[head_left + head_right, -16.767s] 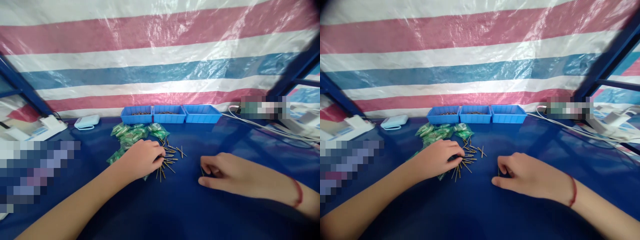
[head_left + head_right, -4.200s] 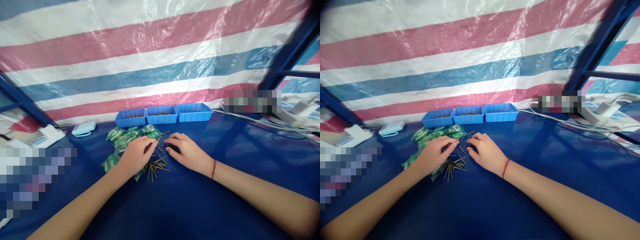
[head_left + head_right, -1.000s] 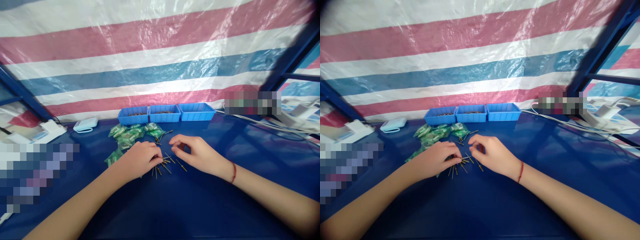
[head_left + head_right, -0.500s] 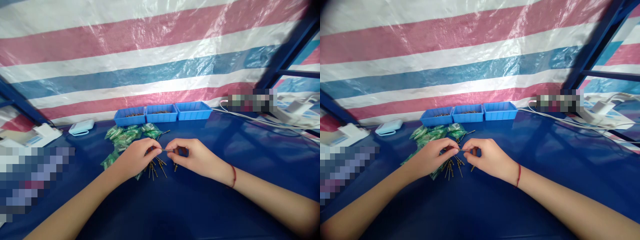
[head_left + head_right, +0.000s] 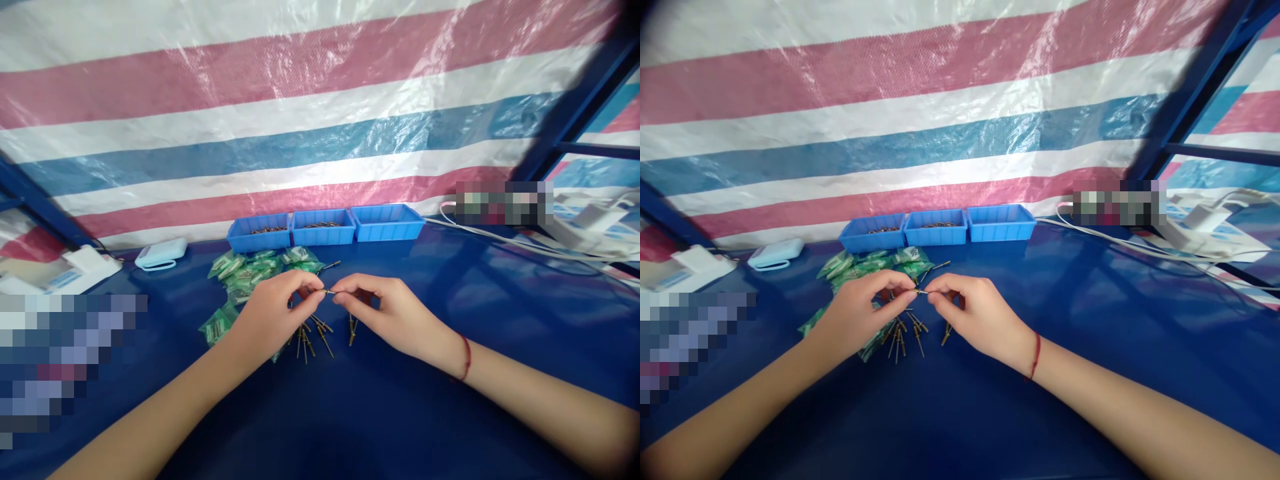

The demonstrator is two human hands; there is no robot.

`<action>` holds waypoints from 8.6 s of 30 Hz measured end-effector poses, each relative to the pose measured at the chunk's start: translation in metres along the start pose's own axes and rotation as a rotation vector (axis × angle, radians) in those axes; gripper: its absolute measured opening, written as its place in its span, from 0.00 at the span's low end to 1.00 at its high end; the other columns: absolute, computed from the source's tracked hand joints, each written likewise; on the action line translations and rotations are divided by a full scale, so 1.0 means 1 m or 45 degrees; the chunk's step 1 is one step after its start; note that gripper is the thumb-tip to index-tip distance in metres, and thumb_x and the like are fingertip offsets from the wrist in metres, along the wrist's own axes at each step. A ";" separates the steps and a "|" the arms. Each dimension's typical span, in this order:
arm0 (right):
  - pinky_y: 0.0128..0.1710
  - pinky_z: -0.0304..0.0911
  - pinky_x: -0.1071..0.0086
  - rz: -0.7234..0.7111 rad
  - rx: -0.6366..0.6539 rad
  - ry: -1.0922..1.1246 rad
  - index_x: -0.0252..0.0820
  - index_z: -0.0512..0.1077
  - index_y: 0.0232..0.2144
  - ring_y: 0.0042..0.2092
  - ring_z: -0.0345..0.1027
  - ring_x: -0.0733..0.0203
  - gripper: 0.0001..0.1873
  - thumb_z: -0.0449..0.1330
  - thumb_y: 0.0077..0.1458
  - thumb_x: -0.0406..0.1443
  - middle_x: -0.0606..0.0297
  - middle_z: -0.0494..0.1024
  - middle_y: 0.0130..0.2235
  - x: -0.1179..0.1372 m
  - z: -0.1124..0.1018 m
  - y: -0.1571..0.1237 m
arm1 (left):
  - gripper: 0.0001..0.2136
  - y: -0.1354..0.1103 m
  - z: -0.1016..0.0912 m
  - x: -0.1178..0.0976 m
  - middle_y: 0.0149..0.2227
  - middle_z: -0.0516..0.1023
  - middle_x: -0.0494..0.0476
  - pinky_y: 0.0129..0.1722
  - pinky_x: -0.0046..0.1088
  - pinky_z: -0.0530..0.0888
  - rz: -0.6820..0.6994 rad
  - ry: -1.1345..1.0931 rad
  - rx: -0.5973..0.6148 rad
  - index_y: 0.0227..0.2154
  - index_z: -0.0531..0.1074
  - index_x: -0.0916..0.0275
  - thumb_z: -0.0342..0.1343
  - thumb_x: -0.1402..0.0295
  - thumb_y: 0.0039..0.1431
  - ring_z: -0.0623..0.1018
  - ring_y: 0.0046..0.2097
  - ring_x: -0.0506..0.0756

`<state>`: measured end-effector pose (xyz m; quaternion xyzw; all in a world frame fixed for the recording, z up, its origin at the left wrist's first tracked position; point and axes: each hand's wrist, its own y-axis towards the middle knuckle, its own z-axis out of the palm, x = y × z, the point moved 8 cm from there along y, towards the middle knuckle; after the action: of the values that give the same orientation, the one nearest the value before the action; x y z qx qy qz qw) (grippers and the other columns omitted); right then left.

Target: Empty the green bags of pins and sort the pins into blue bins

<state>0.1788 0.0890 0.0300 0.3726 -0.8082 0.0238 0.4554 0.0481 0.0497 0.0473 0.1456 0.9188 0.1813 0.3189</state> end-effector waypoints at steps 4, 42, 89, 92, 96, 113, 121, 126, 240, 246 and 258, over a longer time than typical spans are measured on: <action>0.31 0.64 0.70 -0.015 0.004 0.045 0.43 0.73 0.35 0.33 0.69 0.62 0.10 0.54 0.60 0.39 0.65 0.78 0.34 -0.001 0.002 0.000 | 0.04 -0.002 -0.004 -0.011 0.32 0.76 0.47 0.31 0.21 0.71 0.072 0.012 -0.060 0.35 0.72 0.57 0.55 0.71 0.58 0.75 0.32 0.48; 0.39 0.64 0.68 -0.290 0.322 -0.222 0.43 0.72 0.37 0.37 0.69 0.62 0.09 0.52 0.60 0.35 0.64 0.76 0.37 0.005 0.008 -0.003 | 0.11 -0.007 0.028 0.002 0.37 0.78 0.53 0.41 0.33 0.69 0.070 0.212 0.338 0.43 0.72 0.59 0.46 0.70 0.63 0.73 0.39 0.55; 0.32 0.61 0.68 0.039 0.198 -0.496 0.42 0.72 0.36 0.32 0.67 0.61 0.16 0.61 0.51 0.47 0.64 0.74 0.33 -0.038 -0.038 0.005 | 0.10 0.033 0.006 0.021 0.30 0.76 0.50 0.32 0.28 0.67 -0.096 0.291 0.042 0.30 0.74 0.59 0.48 0.65 0.62 0.74 0.32 0.52; 0.31 0.59 0.69 -0.012 0.326 -0.639 0.41 0.70 0.32 0.32 0.65 0.62 0.14 0.60 0.52 0.46 0.63 0.72 0.33 -0.039 -0.034 0.001 | 0.11 0.075 0.001 0.036 0.30 0.78 0.52 0.33 0.30 0.67 -0.105 0.406 -0.026 0.30 0.75 0.59 0.48 0.66 0.61 0.75 0.33 0.54; 0.32 0.57 0.70 -0.066 0.407 -0.629 0.41 0.68 0.29 0.32 0.64 0.64 0.08 0.55 0.57 0.38 0.64 0.71 0.32 -0.034 -0.023 -0.004 | 0.13 0.120 0.002 0.052 0.41 0.77 0.62 0.42 0.36 0.69 -0.142 0.427 -0.136 0.43 0.73 0.64 0.49 0.65 0.60 0.75 0.43 0.60; 0.32 0.64 0.72 0.112 0.306 0.643 0.38 0.67 0.32 0.29 0.65 0.68 0.14 0.54 0.60 0.45 0.67 0.71 0.28 -0.002 0.007 -0.010 | 0.06 -0.016 0.017 -0.010 0.26 0.75 0.47 0.27 0.24 0.67 -0.216 -0.242 -0.005 0.36 0.75 0.56 0.55 0.64 0.58 0.70 0.26 0.49; 0.29 0.63 0.73 0.255 0.260 0.761 0.39 0.69 0.35 0.28 0.64 0.69 0.15 0.58 0.56 0.46 0.67 0.72 0.28 -0.010 0.012 -0.009 | 0.05 -0.018 0.010 -0.012 0.29 0.77 0.47 0.28 0.24 0.67 -0.119 -0.184 -0.087 0.34 0.74 0.57 0.53 0.67 0.61 0.70 0.26 0.48; 0.23 0.59 0.75 0.229 0.119 0.656 0.40 0.69 0.31 0.25 0.63 0.70 0.13 0.61 0.54 0.44 0.68 0.72 0.27 -0.011 0.007 -0.010 | 0.06 -0.015 0.004 -0.013 0.32 0.77 0.49 0.33 0.25 0.69 0.005 -0.042 -0.113 0.37 0.73 0.58 0.51 0.67 0.62 0.73 0.30 0.49; 0.36 0.68 0.69 -0.065 -0.066 0.287 0.43 0.73 0.37 0.37 0.72 0.62 0.07 0.59 0.56 0.38 0.64 0.78 0.36 0.010 0.000 -0.006 | 0.06 -0.011 0.004 -0.010 0.33 0.77 0.49 0.37 0.30 0.68 0.078 0.136 0.076 0.37 0.72 0.56 0.50 0.67 0.63 0.75 0.35 0.52; 0.37 0.67 0.68 -0.285 -0.407 -0.257 0.44 0.73 0.37 0.35 0.71 0.62 0.06 0.57 0.58 0.35 0.63 0.79 0.36 0.027 -0.033 -0.005 | 0.12 -0.013 0.013 -0.001 0.42 0.77 0.54 0.42 0.36 0.68 0.125 0.422 0.304 0.48 0.69 0.59 0.49 0.66 0.64 0.75 0.42 0.56; 0.37 0.67 0.63 -0.204 -0.377 -0.716 0.39 0.63 0.54 0.30 0.71 0.61 0.25 0.57 0.53 0.34 0.56 0.76 0.45 -0.017 -0.045 0.091 | 0.10 -0.018 0.022 0.007 0.40 0.76 0.54 0.44 0.33 0.69 0.219 0.442 0.536 0.41 0.75 0.58 0.50 0.64 0.64 0.74 0.42 0.55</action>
<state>0.1597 0.1814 0.0708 0.3567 -0.8651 -0.2336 0.2641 0.0542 0.0409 0.0201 0.2529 0.9614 0.0350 0.1028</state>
